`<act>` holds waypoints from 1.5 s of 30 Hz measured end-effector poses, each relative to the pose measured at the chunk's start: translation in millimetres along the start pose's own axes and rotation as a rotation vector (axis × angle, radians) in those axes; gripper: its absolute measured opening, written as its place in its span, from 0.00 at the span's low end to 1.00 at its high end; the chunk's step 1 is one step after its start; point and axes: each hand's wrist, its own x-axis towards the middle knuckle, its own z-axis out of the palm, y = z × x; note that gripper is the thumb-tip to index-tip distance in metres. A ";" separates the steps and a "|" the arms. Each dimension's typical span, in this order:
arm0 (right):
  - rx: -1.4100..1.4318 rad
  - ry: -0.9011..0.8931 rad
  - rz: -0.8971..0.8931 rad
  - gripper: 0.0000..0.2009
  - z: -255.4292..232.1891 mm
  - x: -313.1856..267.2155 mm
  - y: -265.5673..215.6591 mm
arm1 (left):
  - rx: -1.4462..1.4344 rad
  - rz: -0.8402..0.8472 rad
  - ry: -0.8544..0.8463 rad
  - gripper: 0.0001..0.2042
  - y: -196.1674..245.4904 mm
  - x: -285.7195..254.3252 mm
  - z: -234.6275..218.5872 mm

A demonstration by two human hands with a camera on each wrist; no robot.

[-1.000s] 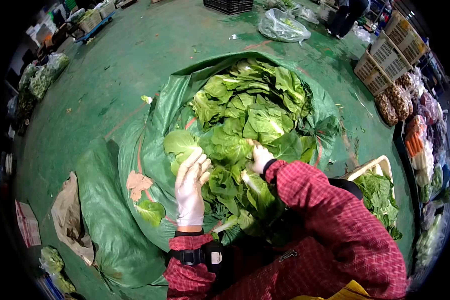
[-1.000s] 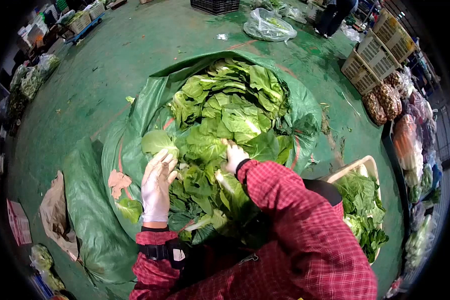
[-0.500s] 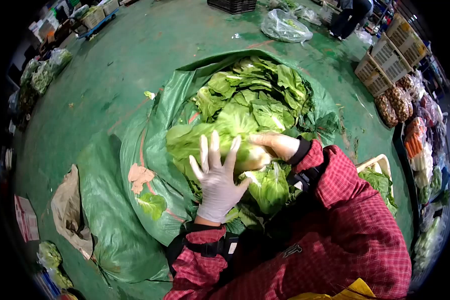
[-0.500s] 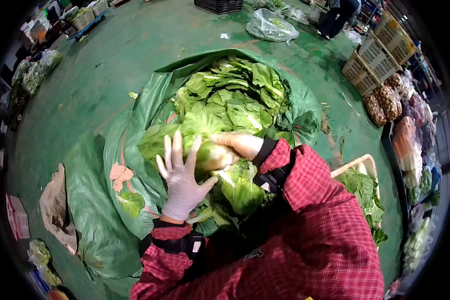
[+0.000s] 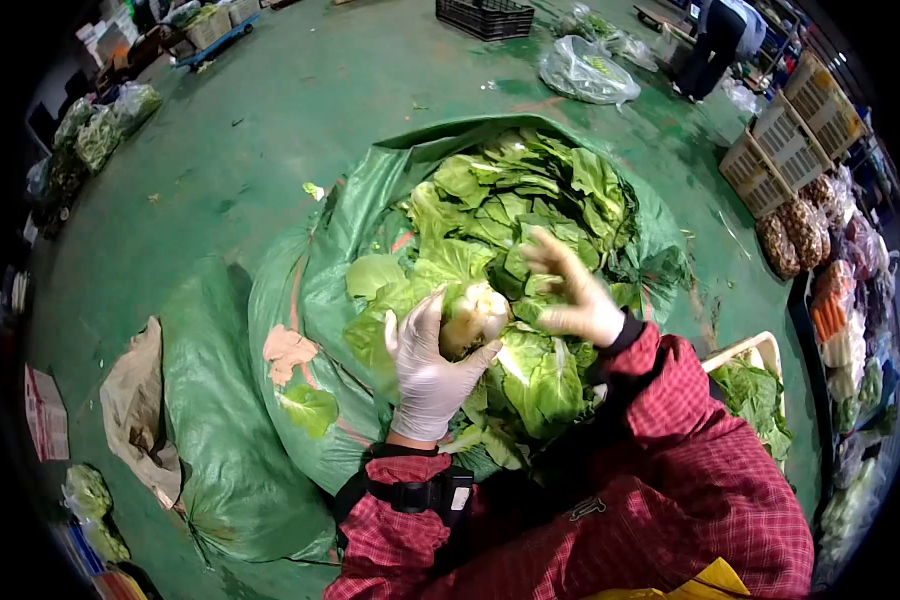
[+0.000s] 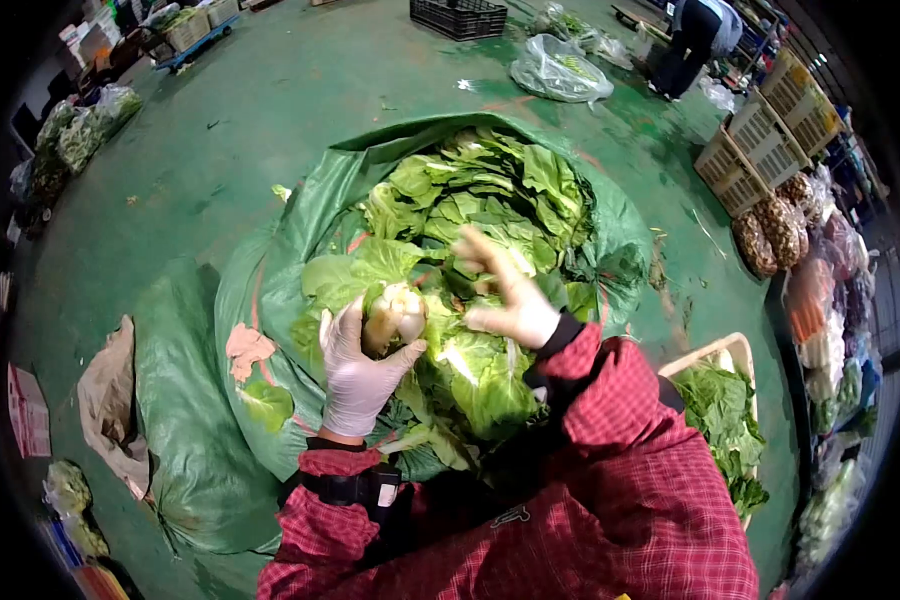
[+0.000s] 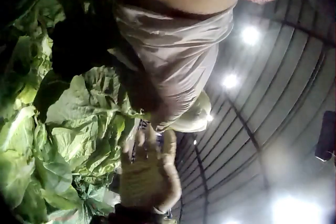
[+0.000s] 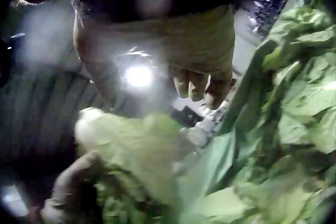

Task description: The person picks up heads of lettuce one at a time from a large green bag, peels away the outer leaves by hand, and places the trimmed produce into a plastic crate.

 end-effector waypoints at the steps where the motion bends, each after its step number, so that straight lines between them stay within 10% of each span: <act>1: -0.113 -0.078 -0.171 0.56 15.1 -2.5 -20.1 | -0.017 0.016 -0.015 0.43 -5.3 -2.4 5.5; 4: -0.441 -0.122 -0.401 0.48 34.8 6.7 -24.0 | -0.077 0.092 -0.076 0.43 -0.5 -5.7 9.3; 7: -0.082 -0.303 0.013 0.42 29.0 -4.0 -28.2 | -0.182 0.126 -0.152 0.38 4.6 -0.4 2.4; 10: -0.367 -0.197 -0.206 0.39 21.2 -16.1 -24.0 | -0.282 -0.034 -0.233 0.35 14.1 -3.0 -1.5; 15: -0.605 -0.097 -0.396 0.29 17.9 -29.2 -10.9 | -0.195 0.213 -0.327 0.24 28.9 -3.4 -3.5; 20: -0.269 -0.270 -0.166 0.31 4.2 -49.3 -24.6 | -0.577 0.047 -0.102 0.07 27.2 0.0 7.0; 22: -0.172 -0.263 -0.137 0.31 0.0 -49.9 -32.0 | -0.572 -0.115 -0.191 0.08 9.6 10.6 -9.1; 24: -0.391 -0.167 -0.212 0.35 1.1 -50.6 -42.7 | -0.105 -0.080 -0.325 0.33 7.1 5.8 -21.2; 27: -0.554 -0.057 -0.355 0.47 19.7 -47.7 -54.4 | -0.525 0.112 -0.462 0.48 32.9 -2.2 -4.5; 30: -0.380 0.111 -0.448 0.52 51.2 -47.6 -77.5 | -1.516 -0.687 -0.502 0.41 22.7 -19.4 29.7; 32: 0.066 0.303 -0.453 0.48 45.6 -47.8 -79.8 | -1.160 -0.198 -0.403 0.42 13.9 -15.8 22.2; 36: 0.098 0.544 -0.426 0.29 10.7 -54.3 -90.7 | -1.371 -0.529 -0.419 0.41 10.0 -18.3 11.4; 40: -0.381 0.211 -0.346 0.24 42.9 -54.4 -107.9 | -1.574 -0.581 -0.368 0.36 8.4 -20.9 20.4; 41: -0.518 0.153 -0.352 0.23 50.1 -49.4 -105.8 | -2.110 -1.168 -0.399 0.30 20.2 -0.2 9.6; 42: -0.652 0.094 -0.358 0.23 54.7 -43.4 -100.9 | -1.615 -0.569 -0.323 0.28 16.6 -17.8 20.5; 44: -0.485 0.031 -0.346 0.18 56.2 -32.3 -79.9 | -0.502 -0.059 -0.145 0.32 2.1 -17.3 22.7; 45: -0.447 -0.011 -0.290 0.17 53.2 -31.8 -72.1 | -0.456 -0.063 -0.201 0.34 6.6 -16.2 14.5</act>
